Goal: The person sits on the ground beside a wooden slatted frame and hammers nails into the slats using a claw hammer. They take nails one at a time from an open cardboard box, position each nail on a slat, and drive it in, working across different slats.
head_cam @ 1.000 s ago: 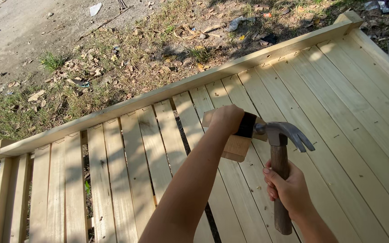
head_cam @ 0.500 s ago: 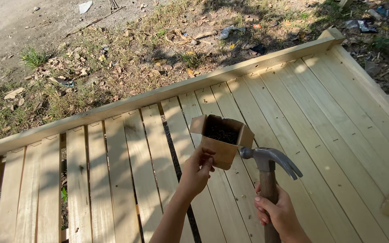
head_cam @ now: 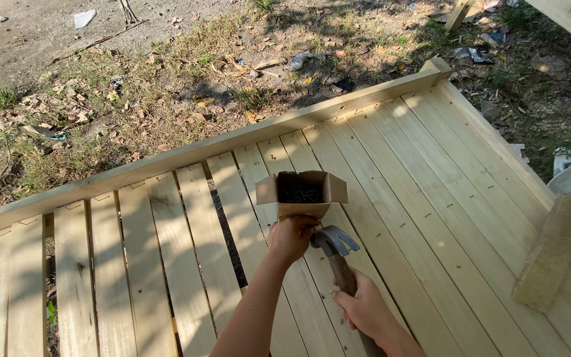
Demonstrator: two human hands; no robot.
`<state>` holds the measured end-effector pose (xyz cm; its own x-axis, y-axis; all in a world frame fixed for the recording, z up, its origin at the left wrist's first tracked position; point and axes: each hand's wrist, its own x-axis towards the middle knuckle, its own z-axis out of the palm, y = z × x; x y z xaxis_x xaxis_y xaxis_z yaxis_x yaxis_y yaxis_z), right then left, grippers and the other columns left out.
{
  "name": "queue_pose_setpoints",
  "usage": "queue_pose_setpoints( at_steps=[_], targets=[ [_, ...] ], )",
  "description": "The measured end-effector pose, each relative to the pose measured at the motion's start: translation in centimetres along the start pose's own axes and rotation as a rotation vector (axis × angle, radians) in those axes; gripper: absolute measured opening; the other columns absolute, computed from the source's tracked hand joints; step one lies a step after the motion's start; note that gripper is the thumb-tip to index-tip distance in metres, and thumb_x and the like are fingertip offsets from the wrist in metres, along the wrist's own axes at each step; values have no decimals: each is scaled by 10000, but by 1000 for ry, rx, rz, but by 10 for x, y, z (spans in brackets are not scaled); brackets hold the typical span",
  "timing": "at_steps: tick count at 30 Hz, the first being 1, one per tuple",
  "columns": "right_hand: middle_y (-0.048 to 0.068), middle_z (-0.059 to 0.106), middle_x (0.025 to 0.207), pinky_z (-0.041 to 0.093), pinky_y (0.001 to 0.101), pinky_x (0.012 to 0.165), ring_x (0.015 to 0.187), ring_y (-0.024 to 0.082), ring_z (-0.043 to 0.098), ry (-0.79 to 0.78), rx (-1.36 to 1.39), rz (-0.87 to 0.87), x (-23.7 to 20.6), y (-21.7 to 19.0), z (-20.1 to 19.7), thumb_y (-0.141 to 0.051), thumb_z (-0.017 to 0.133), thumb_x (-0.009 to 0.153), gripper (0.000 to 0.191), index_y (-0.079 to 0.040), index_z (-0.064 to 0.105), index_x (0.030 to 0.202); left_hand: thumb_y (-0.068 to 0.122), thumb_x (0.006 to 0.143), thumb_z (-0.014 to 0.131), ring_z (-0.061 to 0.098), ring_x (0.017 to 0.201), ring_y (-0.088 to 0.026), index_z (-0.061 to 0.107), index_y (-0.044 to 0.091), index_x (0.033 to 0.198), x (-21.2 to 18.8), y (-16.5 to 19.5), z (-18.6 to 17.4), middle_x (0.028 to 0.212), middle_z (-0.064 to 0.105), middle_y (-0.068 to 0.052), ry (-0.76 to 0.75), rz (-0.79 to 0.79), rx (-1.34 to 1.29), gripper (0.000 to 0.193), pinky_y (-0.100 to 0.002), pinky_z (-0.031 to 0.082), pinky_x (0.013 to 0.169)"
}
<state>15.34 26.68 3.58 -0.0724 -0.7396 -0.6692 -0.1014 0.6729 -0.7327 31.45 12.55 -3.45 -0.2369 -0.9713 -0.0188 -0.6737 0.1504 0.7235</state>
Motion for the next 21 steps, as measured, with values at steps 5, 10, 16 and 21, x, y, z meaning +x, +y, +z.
queue_pose_setpoints(
  at_steps=[5, 10, 16, 21],
  targets=[
    [31, 495, 607, 407, 341, 399, 425, 135, 467, 22, 46, -2, 1, 2, -3, -78, 670, 850, 249, -18, 606, 1084, 137, 874, 690, 751, 871, -190, 792, 225, 1058, 20, -4, 8, 907, 816, 18, -6, 32, -84, 228, -384, 516, 829],
    [46, 505, 613, 409, 340, 429, 444, 132, 466, 57, 74, -4, 0, 13, -8, -68, 655, 847, 225, -11, 599, 1058, 36, 905, 631, 759, 872, -193, 721, 70, 1059, 0, -16, 12, 948, 789, -56, -52, -12, -381, 181, -343, 577, 785],
    [48, 506, 629, 400, 348, 418, 426, 136, 441, 57, 139, -45, 13, 31, -8, -43, 643, 836, 204, 3, 580, 1025, 94, 974, 599, 712, 841, -134, 613, 58, 1086, -73, -41, -5, 889, 736, -63, 210, -209, -669, 118, -305, 567, 746],
    [48, 524, 622, 397, 343, 408, 413, 129, 445, 66, 156, -94, 23, 53, -3, -31, 640, 821, 201, -11, 581, 1013, 97, 962, 652, 698, 776, -139, 705, 54, 1097, -113, -63, -15, 869, 727, -84, 288, -394, -673, 152, -301, 581, 693]
  ],
)
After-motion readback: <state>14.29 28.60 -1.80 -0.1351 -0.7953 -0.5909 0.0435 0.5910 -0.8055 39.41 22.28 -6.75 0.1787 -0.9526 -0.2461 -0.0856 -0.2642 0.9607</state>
